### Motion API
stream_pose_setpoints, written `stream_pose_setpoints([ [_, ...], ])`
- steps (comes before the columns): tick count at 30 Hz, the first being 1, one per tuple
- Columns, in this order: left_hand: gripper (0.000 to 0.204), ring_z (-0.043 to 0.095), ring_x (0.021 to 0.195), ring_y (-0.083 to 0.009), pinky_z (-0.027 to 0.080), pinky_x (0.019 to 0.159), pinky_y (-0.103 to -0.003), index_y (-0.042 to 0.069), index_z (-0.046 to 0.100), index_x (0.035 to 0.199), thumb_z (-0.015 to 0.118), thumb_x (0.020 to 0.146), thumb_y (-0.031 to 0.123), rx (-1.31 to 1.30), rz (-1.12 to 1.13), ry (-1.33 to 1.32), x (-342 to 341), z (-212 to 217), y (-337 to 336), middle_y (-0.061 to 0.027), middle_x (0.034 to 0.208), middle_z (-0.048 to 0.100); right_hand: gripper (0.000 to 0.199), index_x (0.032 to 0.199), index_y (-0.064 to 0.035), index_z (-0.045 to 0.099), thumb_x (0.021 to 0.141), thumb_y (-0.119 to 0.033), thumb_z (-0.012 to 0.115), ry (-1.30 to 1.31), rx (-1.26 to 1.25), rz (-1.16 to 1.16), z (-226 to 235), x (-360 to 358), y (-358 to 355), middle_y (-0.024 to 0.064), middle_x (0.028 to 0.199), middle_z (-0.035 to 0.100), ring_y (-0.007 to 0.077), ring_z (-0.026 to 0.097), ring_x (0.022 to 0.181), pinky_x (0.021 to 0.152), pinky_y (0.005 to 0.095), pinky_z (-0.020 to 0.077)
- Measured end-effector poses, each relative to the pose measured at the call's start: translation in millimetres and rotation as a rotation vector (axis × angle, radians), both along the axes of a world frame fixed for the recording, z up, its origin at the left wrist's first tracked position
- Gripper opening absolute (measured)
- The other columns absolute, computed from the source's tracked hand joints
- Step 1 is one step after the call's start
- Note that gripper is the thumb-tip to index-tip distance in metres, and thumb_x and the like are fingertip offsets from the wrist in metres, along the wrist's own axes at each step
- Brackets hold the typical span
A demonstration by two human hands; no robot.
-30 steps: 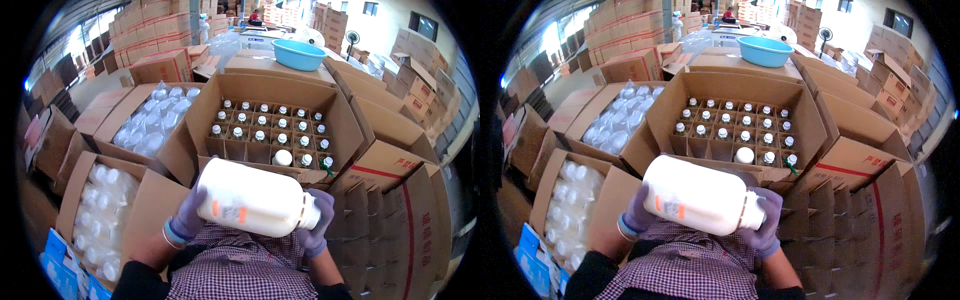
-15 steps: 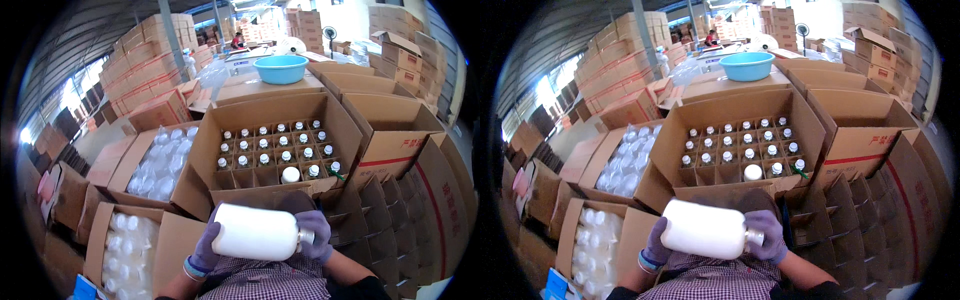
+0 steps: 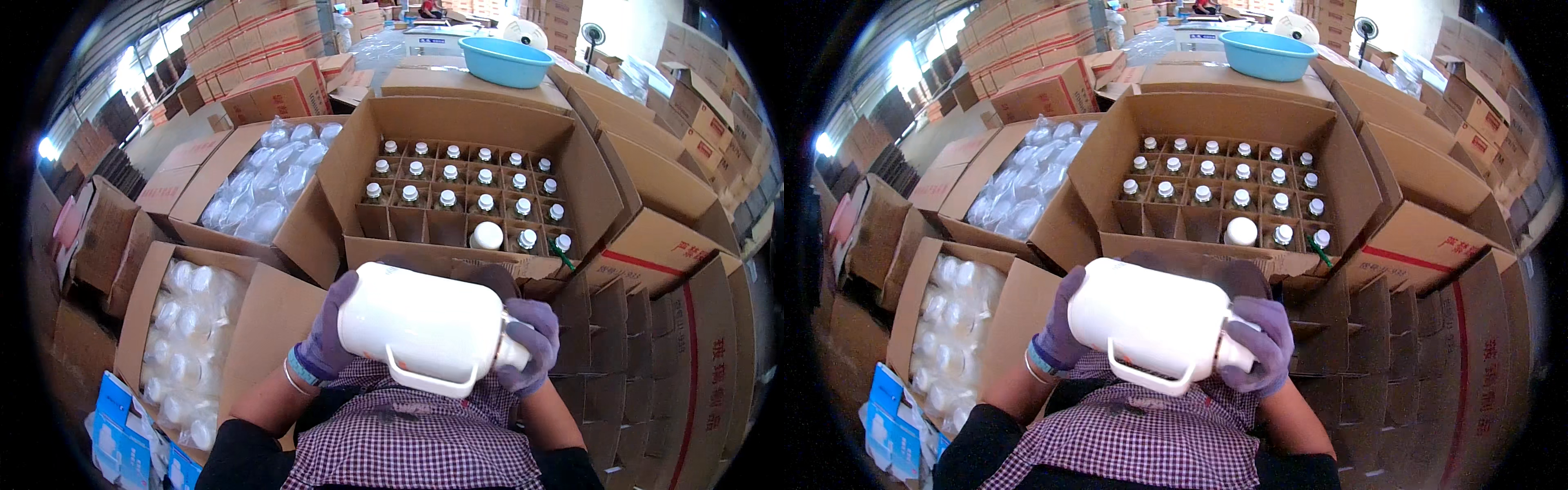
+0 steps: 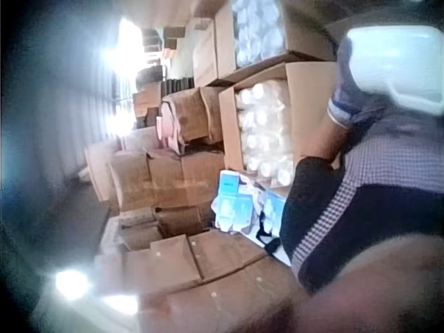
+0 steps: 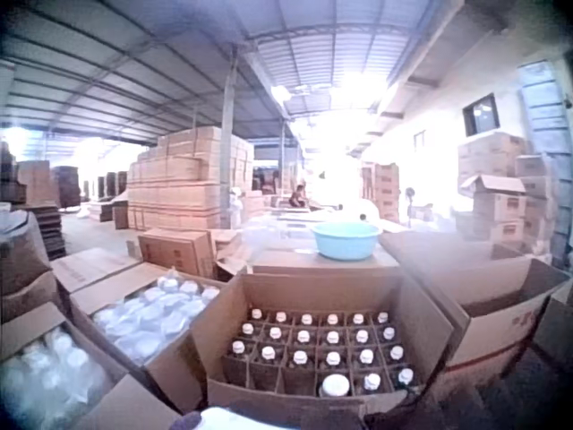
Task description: The person sits on the floor in a warehouse and repeatedly packs white thermos flasks into a cardboard box. They pick up a flask, insert a white circular seal into the opening, place the flask into a plastic bag, and then set the bagged flask into a compartment in the box.
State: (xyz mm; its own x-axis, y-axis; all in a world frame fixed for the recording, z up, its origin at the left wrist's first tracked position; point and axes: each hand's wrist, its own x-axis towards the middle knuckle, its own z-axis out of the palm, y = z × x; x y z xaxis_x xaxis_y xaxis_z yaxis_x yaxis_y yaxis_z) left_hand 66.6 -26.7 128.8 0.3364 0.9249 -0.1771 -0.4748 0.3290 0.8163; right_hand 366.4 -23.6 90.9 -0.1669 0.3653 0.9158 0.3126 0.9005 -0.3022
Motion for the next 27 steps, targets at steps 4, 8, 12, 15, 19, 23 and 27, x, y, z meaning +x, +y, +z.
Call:
stream_pose_setpoints([
  [4, 0.097, 0.050, 0.132, -0.0344, 0.044, 0.109, -0.043, 0.000, 0.032, 0.154, 0.063, 0.084, 0.060, 0.438, 0.329, 0.239, 27, 1, -21, -0.0222, 0.149, 0.039, 0.047, 0.109, 0.0013, 0.065, 0.104, -0.040, 0.045, 0.372, -0.464, 0.030, -12, -11, 16, 0.0167, 0.105, 0.067, 0.0267, 0.066, 0.093, 0.081, 0.0389, 0.0528],
  [8, 0.116, 0.040, 0.129, -0.0404, 0.036, 0.110, -0.052, 0.000, 0.043, 0.148, 0.085, 0.056, 0.056, 1.107, 0.315, 1.066, 15, 21, -18, -0.0244, 0.141, 0.038, 0.041, 0.127, -0.0019, 0.061, 0.104, -0.032, 0.045, 0.974, -1.208, 0.415, -76, -29, 32, 0.0153, 0.121, 0.068, 0.0260, 0.066, 0.110, 0.098, 0.0345, 0.0515],
  [12, 0.114, 0.041, 0.128, -0.0443, 0.038, 0.106, -0.055, 0.005, 0.050, 0.145, 0.091, 0.049, 0.051, 1.229, 0.191, 1.175, 9, 26, -14, -0.0274, 0.142, 0.035, 0.031, 0.122, -0.0037, 0.064, 0.102, -0.023, 0.052, 0.187, -1.155, 0.099, -75, -35, 27, 0.0107, 0.119, 0.068, 0.0194, 0.066, 0.105, 0.090, 0.0323, 0.0526],
  [15, 0.117, 0.043, 0.131, -0.0411, 0.038, 0.108, -0.054, 0.003, 0.040, 0.149, 0.083, 0.058, 0.063, 1.162, 0.234, 0.958, -32, -4, 1, -0.0247, 0.143, 0.038, 0.030, 0.120, -0.0027, 0.064, 0.102, -0.023, 0.051, 0.399, -1.025, 0.172, -60, -41, 13, 0.0101, 0.114, 0.067, 0.0194, 0.065, 0.101, 0.089, 0.0331, 0.0512],
  [19, 0.115, 0.045, 0.137, -0.0313, 0.038, 0.113, -0.047, 0.003, 0.025, 0.157, 0.064, 0.076, 0.075, 0.498, 0.263, 0.380, -19, -3, -3, -0.0187, 0.150, 0.041, 0.036, 0.112, -0.0001, 0.062, 0.102, -0.030, 0.046, 0.335, -0.560, -0.028, -4, -44, 3, 0.0131, 0.104, 0.063, 0.0209, 0.062, 0.094, 0.086, 0.0343, 0.0494],
  [23, 0.112, 0.047, 0.137, -0.0314, 0.039, 0.114, -0.046, 0.005, 0.016, 0.161, 0.060, 0.081, 0.070, 0.504, 0.268, 0.366, 1, 5, -16, -0.0202, 0.151, 0.043, 0.042, 0.109, 0.0008, 0.061, 0.102, -0.038, 0.046, 0.304, -0.503, -0.049, -17, -30, 10, 0.0141, 0.101, 0.063, 0.0213, 0.061, 0.089, 0.079, 0.0358, 0.0492],
  [27, 0.099, 0.050, 0.131, -0.0313, 0.041, 0.111, -0.044, 0.005, 0.023, 0.159, 0.056, 0.090, 0.068, 0.734, 0.320, 0.648, 3, -1, -26, -0.0188, 0.141, 0.048, 0.041, 0.111, -0.0002, 0.062, 0.104, -0.036, 0.043, 0.581, -0.815, 0.056, -28, -38, 14, 0.0124, 0.099, 0.064, 0.0213, 0.063, 0.092, 0.083, 0.0341, 0.0504],
])
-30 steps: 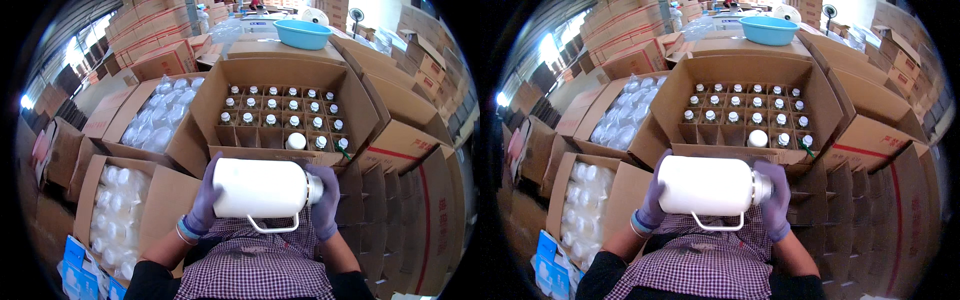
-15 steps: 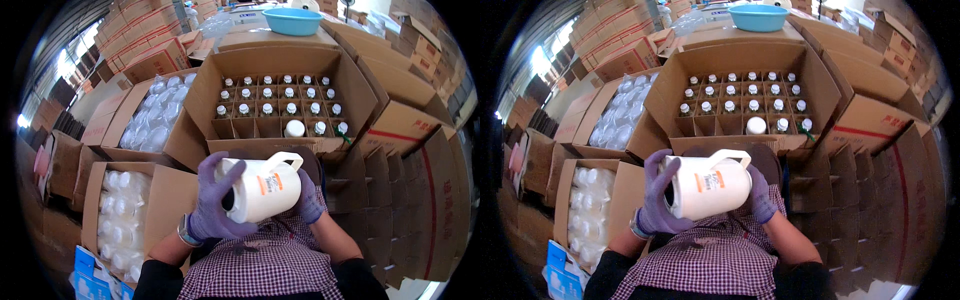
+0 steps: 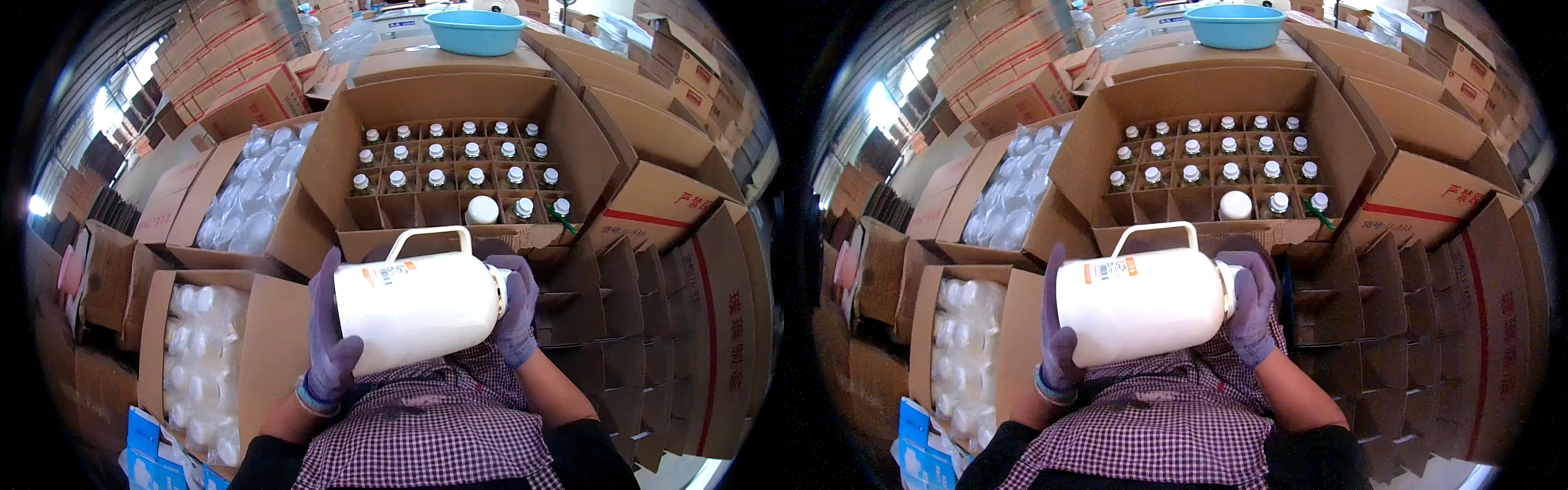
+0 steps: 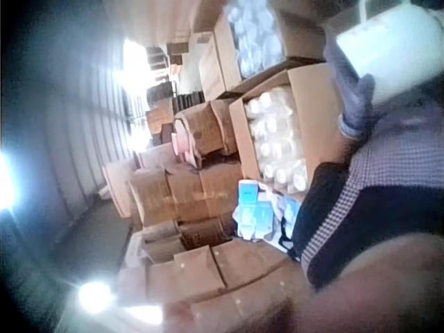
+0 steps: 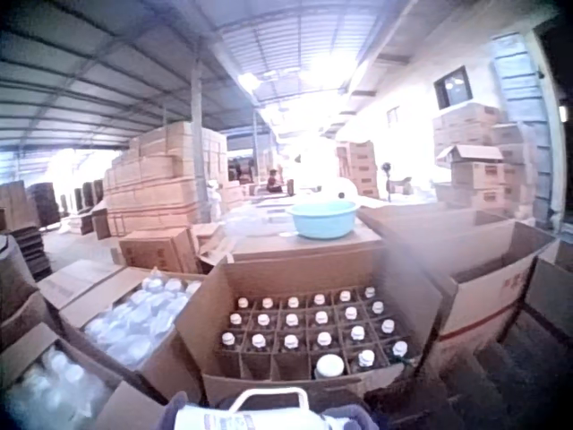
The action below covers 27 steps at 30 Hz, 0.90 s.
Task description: The person sits on the floor in a warehouse and repeatedly packs white thermos flasks into a cardboard box. They pick up a flask, insert a white circular seal into the opening, place the flask into a plastic bag, and then set the bagged flask into a compartment in the box.
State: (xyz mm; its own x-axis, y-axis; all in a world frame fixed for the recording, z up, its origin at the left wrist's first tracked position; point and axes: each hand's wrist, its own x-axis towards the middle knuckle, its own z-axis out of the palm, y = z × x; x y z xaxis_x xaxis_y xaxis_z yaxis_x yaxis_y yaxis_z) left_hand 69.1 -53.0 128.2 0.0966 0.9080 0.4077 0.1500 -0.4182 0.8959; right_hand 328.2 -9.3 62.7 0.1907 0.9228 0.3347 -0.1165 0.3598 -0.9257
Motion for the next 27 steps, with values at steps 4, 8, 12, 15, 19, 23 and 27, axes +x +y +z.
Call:
stream_pose_setpoints([
  [4, 0.082, 0.048, 0.132, -0.0281, 0.041, 0.111, -0.044, 0.003, 0.036, 0.154, 0.051, 0.099, 0.062, -0.049, 0.100, 0.188, -3, 23, 10, -0.0168, 0.142, 0.048, 0.038, 0.127, -0.0015, 0.059, 0.102, -0.030, 0.056, -0.535, 0.155, 0.055, -23, 9, 2, 0.0115, 0.116, 0.066, 0.0210, 0.065, 0.102, 0.095, 0.0359, 0.0514],
  [8, 0.059, 0.052, 0.126, -0.0249, 0.044, 0.105, -0.038, 0.004, 0.042, 0.145, 0.063, 0.099, 0.036, -0.072, -0.432, -0.643, -8, 10, 49, -0.0172, 0.142, 0.049, 0.034, 0.116, -0.0030, 0.063, 0.096, -0.031, 0.060, -0.785, 0.209, 0.313, -36, -37, 0, 0.0122, 0.110, 0.066, 0.0242, 0.066, 0.100, 0.090, 0.0379, 0.0533],
  [12, 0.046, 0.057, 0.098, -0.0197, 0.045, 0.085, -0.035, 0.003, 0.058, 0.115, 0.074, 0.089, 0.037, -0.193, -0.305, -0.378, -29, -40, 59, -0.0101, 0.110, 0.057, 0.030, 0.106, -0.0045, 0.067, 0.091, -0.031, 0.064, -0.823, 0.049, 0.704, -34, -60, 7, 0.0129, 0.104, 0.067, 0.0274, 0.066, 0.098, 0.086, 0.0398, 0.0551],
  [15, 0.039, 0.060, 0.077, -0.0159, 0.046, 0.070, -0.032, 0.002, 0.070, 0.092, 0.082, 0.081, 0.037, -0.171, -0.215, -0.159, -47, -51, 56, -0.0048, 0.085, 0.064, 0.027, 0.098, -0.0057, 0.070, 0.087, -0.031, 0.067, -1.045, 0.015, 0.548, -19, -42, 57, 0.0134, 0.099, 0.068, 0.0298, 0.067, 0.096, 0.083, 0.0413, 0.0566],
  [19, 0.048, 0.061, 0.073, -0.0131, 0.047, 0.065, -0.027, 0.001, 0.072, 0.095, 0.078, 0.086, 0.048, -0.301, 0.065, -0.181, -48, -70, 41, -0.0031, 0.080, 0.067, 0.036, 0.117, -0.0106, 0.066, 0.089, -0.034, 0.067, -1.289, -0.157, -0.140, -23, 14, 192, 0.0135, 0.118, 0.063, 0.0319, 0.063, 0.112, 0.093, 0.0436, 0.0541],
  [23, 0.039, 0.061, 0.093, -0.0163, 0.051, 0.076, -0.031, 0.003, 0.067, 0.111, 0.057, 0.103, 0.040, -0.408, 0.144, -0.369, -31, -70, 51, -0.0056, 0.102, 0.067, 0.080, 0.127, -0.0103, 0.063, 0.074, -0.068, 0.075, -1.520, -0.510, -0.078, -81, 51, 256, 0.0206, 0.134, 0.053, 0.0383, 0.061, 0.118, 0.097, 0.0470, 0.0524],
  [27, 0.040, 0.056, 0.125, -0.0287, 0.052, 0.099, -0.050, 0.008, 0.060, 0.126, 0.053, 0.104, 0.041, -0.533, -0.062, -1.039, -32, -63, 71, -0.0106, 0.127, 0.062, 0.098, 0.133, -0.0140, 0.059, 0.064, -0.083, 0.071, -1.818, -0.570, 0.104, -70, 33, 263, 0.0161, 0.132, 0.060, 0.0363, 0.058, 0.123, 0.096, 0.0508, 0.0497],
])
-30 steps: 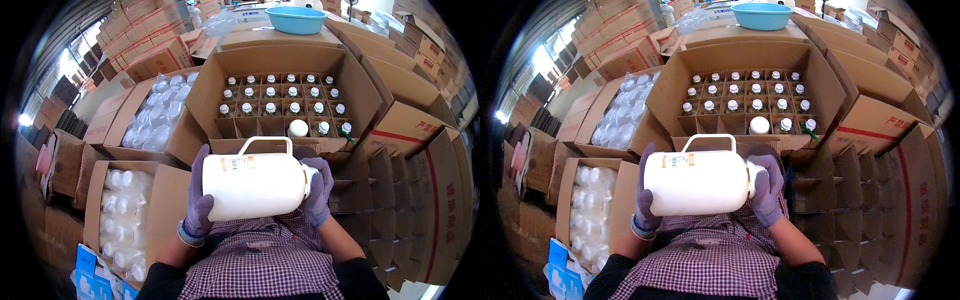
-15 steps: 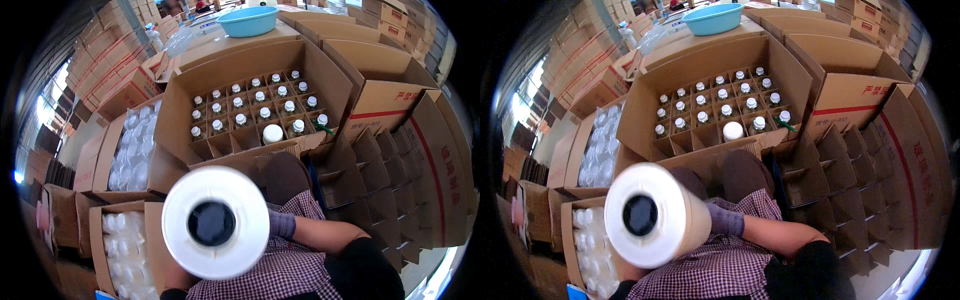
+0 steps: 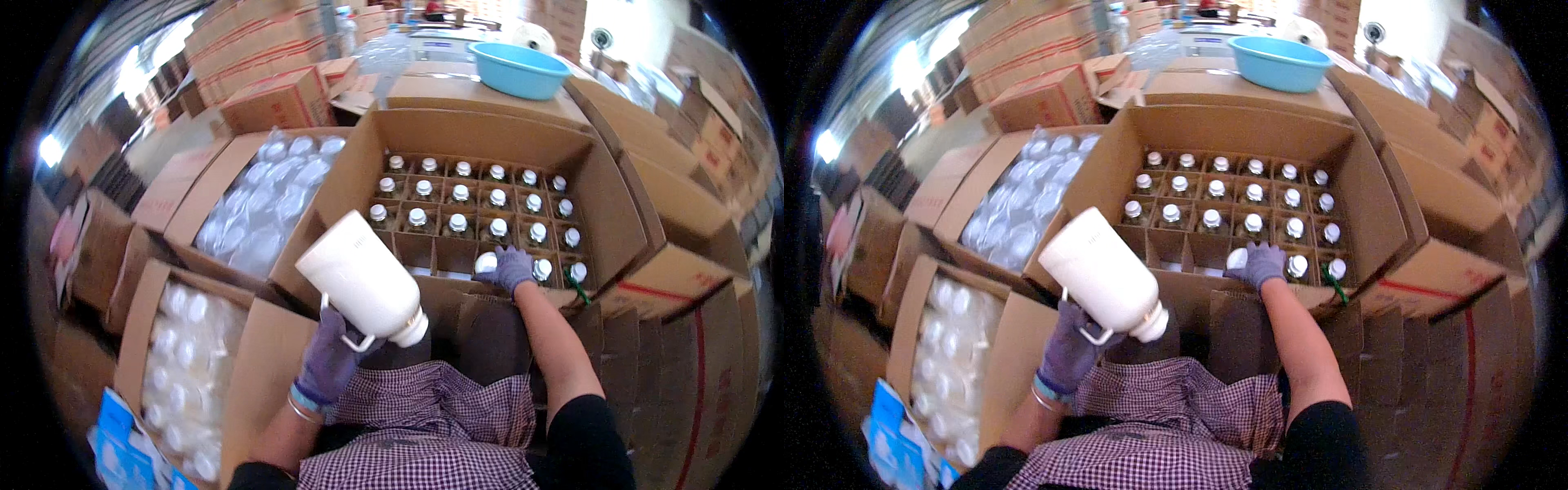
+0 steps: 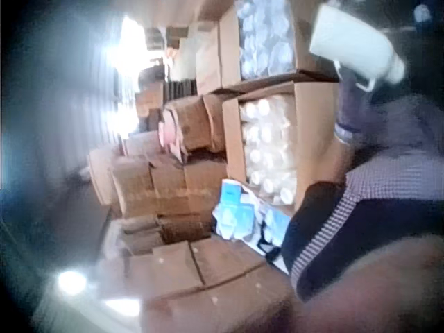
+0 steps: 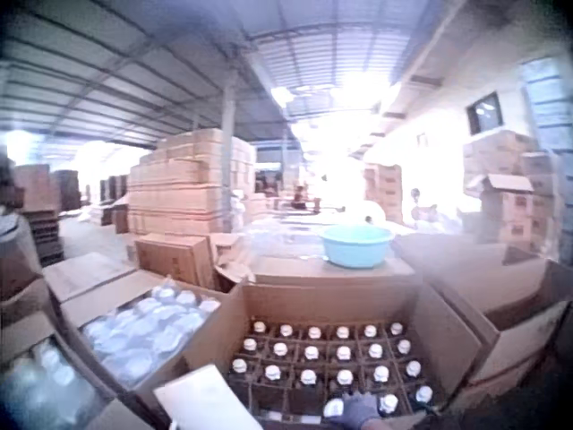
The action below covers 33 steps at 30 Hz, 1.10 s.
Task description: The person sits on the floor in a warehouse and repeatedly packs white thermos flasks into a cardboard box. They pick up a flask, insert a white circular seal into the opening, place the flask into a plastic bag, and then set the bagged flask into a compartment in the box.
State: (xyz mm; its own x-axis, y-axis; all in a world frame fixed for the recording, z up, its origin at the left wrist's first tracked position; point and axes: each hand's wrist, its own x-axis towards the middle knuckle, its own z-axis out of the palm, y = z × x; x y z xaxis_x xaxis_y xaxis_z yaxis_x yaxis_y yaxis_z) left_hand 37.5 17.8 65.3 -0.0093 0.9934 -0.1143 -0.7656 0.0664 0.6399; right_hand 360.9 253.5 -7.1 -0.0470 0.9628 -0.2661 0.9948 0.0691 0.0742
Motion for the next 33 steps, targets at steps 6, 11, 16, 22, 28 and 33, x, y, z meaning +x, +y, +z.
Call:
stream_pose_setpoints([
  [6, 0.063, 0.053, 0.133, -0.0372, 0.053, 0.099, -0.062, 0.011, 0.038, 0.149, 0.052, 0.102, 0.051, 0.058, -0.058, -0.342, -24, -4, 8, -0.0155, 0.144, 0.052, 0.079, 0.128, -0.0079, 0.059, 0.065, -0.051, 0.083, 0.303, 0.361, 0.058, 36, -5, -37, 0.0146, 0.122, 0.065, 0.0357, 0.057, 0.121, 0.102, 0.0494, 0.0458],
  [11, 0.064, 0.056, 0.129, -0.0357, 0.056, 0.096, -0.058, 0.011, 0.038, 0.148, 0.049, 0.102, 0.054, 0.037, 0.005, -0.371, -7, 12, 2, -0.0152, 0.143, 0.053, 0.073, 0.132, -0.0033, 0.051, 0.067, -0.019, 0.082, 1.309, 0.486, 0.524, 97, -30, -139, 0.0192, 0.125, 0.060, 0.0381, 0.057, 0.122, 0.104, 0.0451, 0.0467],
  [16, 0.052, 0.064, 0.116, -0.0286, 0.058, 0.094, -0.046, 0.009, 0.049, 0.137, 0.049, 0.104, 0.049, 0.020, -0.132, -0.043, 16, 13, -4, -0.0142, 0.127, 0.062, 0.076, 0.138, -0.0040, 0.047, 0.074, -0.026, 0.081, 0.978, 0.846, 0.813, 94, -44, -180, 0.0231, 0.135, 0.057, 0.0373, 0.060, 0.120, 0.100, 0.0448, 0.0504],
  [22, 0.047, 0.064, 0.104, -0.0179, 0.055, 0.091, -0.033, 0.001, 0.058, 0.124, 0.046, 0.107, 0.043, 0.133, -0.107, 1.052, 21, 36, -28, -0.0148, 0.114, 0.065, 0.046, 0.135, -0.0017, 0.052, 0.100, -0.031, 0.059, 1.710, 0.166, 0.209, 58, -65, -214, 0.0162, 0.124, 0.065, 0.0291, 0.066, 0.109, 0.093, 0.0395, 0.0543],
  [28, 0.053, 0.059, 0.119, -0.0254, 0.050, 0.100, -0.035, 0.004, 0.048, 0.144, 0.057, 0.101, 0.034, 0.612, -0.170, 1.068, 9, 14, -37, -0.0148, 0.138, 0.055, 0.031, 0.124, 0.0053, 0.059, 0.102, -0.016, 0.056, 1.560, 0.091, -0.101, 16, -1, -191, 0.0113, 0.119, 0.063, 0.0231, 0.058, 0.109, 0.094, 0.0359, 0.0497],
  [33, 0.068, 0.067, 0.105, -0.0360, 0.051, 0.094, -0.042, 0.005, 0.061, 0.130, 0.070, 0.087, 0.057, 0.347, -0.438, 1.308, 73, -51, -33, -0.0236, 0.113, 0.069, 0.029, 0.121, 0.0039, 0.061, 0.102, -0.012, 0.047, 1.607, 0.429, 0.128, 75, -28, -191, 0.0162, 0.123, 0.062, 0.0253, 0.059, 0.113, 0.102, 0.0387, 0.0457],
])
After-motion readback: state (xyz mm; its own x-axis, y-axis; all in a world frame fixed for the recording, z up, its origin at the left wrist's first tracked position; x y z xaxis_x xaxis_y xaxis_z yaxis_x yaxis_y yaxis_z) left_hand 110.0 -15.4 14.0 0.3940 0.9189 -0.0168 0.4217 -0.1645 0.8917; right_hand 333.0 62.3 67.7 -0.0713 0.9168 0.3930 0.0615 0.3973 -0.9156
